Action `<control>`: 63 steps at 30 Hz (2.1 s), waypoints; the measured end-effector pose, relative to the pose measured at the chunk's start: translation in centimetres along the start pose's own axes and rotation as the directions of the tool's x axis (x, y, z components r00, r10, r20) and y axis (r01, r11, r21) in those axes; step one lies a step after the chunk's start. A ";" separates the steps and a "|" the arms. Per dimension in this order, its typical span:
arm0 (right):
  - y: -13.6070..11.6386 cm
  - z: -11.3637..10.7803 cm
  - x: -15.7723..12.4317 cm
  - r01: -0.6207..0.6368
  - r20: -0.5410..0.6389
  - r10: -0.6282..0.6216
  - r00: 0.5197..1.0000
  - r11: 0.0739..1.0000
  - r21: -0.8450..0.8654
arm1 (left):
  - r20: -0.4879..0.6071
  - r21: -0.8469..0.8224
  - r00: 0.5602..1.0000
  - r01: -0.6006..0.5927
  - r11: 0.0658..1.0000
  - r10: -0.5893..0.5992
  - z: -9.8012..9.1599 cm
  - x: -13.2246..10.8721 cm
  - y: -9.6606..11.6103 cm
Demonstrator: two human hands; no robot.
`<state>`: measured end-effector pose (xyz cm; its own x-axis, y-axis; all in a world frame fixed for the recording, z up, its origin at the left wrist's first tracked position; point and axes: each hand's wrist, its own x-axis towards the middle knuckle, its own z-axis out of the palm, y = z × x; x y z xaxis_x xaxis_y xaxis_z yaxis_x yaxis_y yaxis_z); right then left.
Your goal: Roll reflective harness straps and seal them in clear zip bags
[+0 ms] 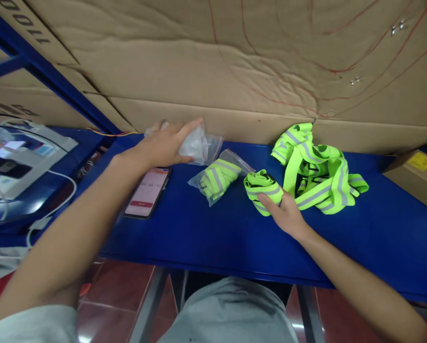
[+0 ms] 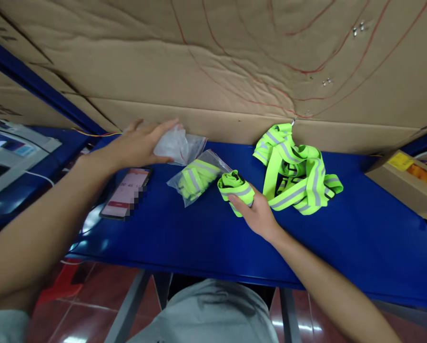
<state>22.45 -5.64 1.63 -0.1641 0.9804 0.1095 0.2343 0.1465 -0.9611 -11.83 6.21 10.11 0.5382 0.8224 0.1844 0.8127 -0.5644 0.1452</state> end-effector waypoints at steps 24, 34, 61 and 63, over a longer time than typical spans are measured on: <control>-3.5 -6.9 0.5 -0.146 0.547 0.203 0.812 0.978 -0.147 | -0.036 -0.040 0.952 -0.305 0.951 0.304 6.0 -4.1 16.6; -2.7 -3.1 -0.3 -0.075 0.188 0.106 0.976 0.984 -0.161 | -0.037 0.006 0.958 -0.285 0.959 0.285 6.6 -4.1 16.5; -1.7 -1.6 -0.4 -0.396 0.451 0.168 0.877 0.784 0.477 | -0.115 0.143 0.967 -0.209 0.967 0.226 5.9 -2.0 20.2; -1.7 -1.9 -0.4 -0.442 0.508 0.142 0.850 0.716 0.540 | -0.097 0.126 0.980 -0.162 0.979 0.175 5.6 -2.1 21.0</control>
<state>23.96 -6.00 3.68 -0.5928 0.7868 -0.1718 -0.2771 -0.3996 -0.8738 5.36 -7.00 7.34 0.6476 0.7005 0.2999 0.7365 -0.6764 -0.0107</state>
